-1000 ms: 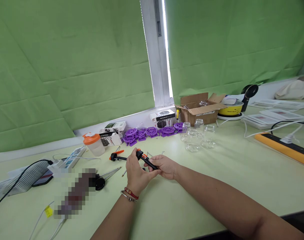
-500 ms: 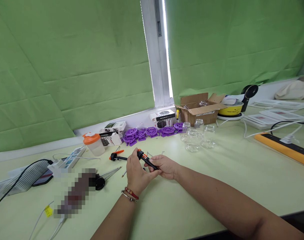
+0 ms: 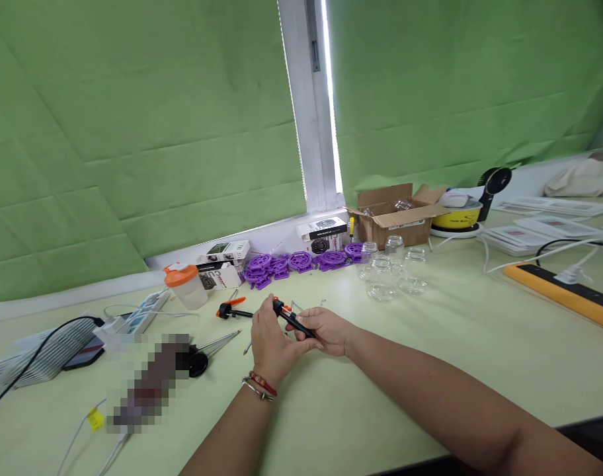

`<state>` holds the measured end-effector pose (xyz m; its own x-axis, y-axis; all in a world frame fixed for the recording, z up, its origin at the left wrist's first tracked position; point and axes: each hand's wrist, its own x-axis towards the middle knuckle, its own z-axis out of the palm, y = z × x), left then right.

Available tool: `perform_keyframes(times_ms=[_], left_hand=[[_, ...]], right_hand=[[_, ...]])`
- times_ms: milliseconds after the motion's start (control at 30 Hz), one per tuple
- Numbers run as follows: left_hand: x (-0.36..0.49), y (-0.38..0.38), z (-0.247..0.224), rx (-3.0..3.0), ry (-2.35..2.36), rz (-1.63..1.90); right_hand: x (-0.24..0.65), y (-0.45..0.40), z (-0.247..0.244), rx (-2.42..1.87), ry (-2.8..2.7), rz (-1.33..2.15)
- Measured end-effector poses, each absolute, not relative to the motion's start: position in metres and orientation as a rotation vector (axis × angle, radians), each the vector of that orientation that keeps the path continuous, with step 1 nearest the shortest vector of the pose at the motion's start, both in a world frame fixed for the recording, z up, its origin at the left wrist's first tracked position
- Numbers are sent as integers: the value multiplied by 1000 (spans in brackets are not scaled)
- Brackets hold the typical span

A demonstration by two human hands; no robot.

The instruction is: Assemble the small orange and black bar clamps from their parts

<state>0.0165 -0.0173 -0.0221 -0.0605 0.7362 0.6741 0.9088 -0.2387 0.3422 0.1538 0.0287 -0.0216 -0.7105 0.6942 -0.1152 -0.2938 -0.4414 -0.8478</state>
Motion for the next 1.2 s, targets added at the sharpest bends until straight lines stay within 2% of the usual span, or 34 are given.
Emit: perform_keyframes(times_ms=[1200], left_hand=[[23,-25,-12,-1836,-1945,-1190]], right_hand=[[152,33,-31,-517,-1156,2185]])
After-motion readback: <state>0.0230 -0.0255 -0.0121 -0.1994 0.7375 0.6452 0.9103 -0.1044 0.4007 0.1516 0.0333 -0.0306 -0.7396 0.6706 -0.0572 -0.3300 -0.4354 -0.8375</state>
